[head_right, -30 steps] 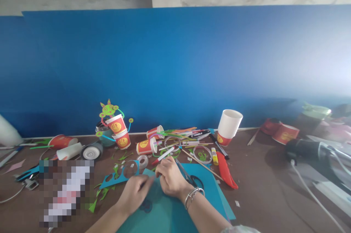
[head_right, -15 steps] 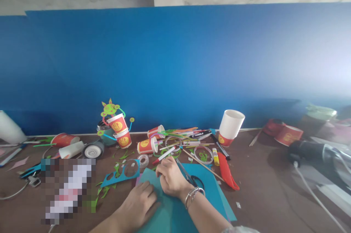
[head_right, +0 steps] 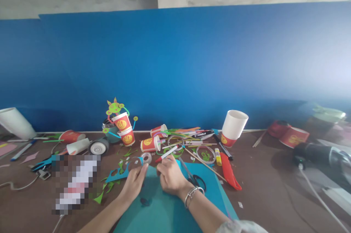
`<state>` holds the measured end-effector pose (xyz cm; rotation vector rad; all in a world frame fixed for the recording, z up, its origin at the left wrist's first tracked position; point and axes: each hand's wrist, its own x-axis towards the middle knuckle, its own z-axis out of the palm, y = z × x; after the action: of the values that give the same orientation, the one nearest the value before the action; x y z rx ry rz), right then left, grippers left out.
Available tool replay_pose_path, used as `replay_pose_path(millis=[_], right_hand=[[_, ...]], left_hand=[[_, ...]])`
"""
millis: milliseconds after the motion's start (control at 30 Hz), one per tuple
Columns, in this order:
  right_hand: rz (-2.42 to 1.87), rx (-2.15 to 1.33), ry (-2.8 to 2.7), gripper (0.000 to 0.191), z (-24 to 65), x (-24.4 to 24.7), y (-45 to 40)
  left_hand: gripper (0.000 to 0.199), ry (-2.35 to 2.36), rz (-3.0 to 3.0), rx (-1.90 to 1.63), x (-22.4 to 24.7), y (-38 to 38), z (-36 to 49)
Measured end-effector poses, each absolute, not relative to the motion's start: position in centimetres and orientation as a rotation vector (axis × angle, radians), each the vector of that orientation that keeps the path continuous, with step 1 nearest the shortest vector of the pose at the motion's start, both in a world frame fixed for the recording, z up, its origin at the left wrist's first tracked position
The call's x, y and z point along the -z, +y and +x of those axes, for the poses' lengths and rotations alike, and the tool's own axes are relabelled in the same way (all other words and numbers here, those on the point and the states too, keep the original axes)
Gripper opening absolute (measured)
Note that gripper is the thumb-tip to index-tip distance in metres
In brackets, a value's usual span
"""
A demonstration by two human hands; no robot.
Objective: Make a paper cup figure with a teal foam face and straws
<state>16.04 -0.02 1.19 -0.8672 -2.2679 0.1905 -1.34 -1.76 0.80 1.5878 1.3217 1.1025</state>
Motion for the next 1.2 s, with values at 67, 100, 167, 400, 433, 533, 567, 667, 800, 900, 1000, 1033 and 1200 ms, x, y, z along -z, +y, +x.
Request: replay_pose_path(millis=[67,100,167,400,433,533,567,667,800,900,1000,1033,1200], right_hand=[[-0.903,-0.232,-2.347,0.017,15.2,-1.3,-0.3],[-0.932,-0.264,-2.401,0.016,14.8,-1.5,-0.5],[-1.007,-0.343,-2.520,0.012,14.1,-2.1,-1.2],[-1.204,-0.538,-2.761,0.017,12.9,-5.9,-4.4],[-1.236,-0.486,-2.810,0.019,12.6,-6.3,-4.6],[-1.278,-0.283,-2.968,0.025,11.4,-6.9,-5.2],[-1.270,-0.221,-3.019,0.025,11.0,-6.9,-5.3],[-1.202,-0.052,-3.113,0.021,10.0,-6.3,-5.6],[-1.154,0.007,-3.045,0.021,10.2,-5.3,-5.2],[-1.261,-0.283,-2.897,0.022,11.3,-5.1,-4.1],[-1.378,-0.489,-2.731,0.021,12.1,-5.1,-2.9],[-1.398,-0.520,-2.699,0.021,12.2,-5.1,-2.7],[-1.476,-0.626,-2.555,0.031,11.8,-4.5,-2.2]], left_hand=[[0.055,1.328,1.501,-1.170,-0.9,-1.1,-1.6],[0.056,1.329,1.457,-1.199,-0.9,-0.9,-1.7],[0.058,1.326,1.368,-1.245,-0.9,-0.8,-1.8],[0.062,1.268,1.198,-1.282,-0.6,-1.0,-1.3],[0.061,1.260,1.185,-1.286,-0.7,-1.0,-1.3],[0.060,1.244,1.164,-1.291,-0.9,-1.0,-1.3],[0.060,1.242,1.162,-1.290,-1.0,-1.1,-1.3],[0.060,1.234,1.160,-1.294,-1.1,-1.1,-1.4],[0.060,1.214,1.140,-1.310,-0.9,-1.0,-1.4],[0.060,1.207,1.113,-1.329,-0.9,-0.9,-1.5],[0.059,1.201,1.080,-1.331,-0.9,-0.9,-1.5],[0.058,1.197,1.064,-1.328,-0.9,-0.9,-1.6],[0.056,1.162,0.984,-1.321,-0.8,-1.0,-1.5]])
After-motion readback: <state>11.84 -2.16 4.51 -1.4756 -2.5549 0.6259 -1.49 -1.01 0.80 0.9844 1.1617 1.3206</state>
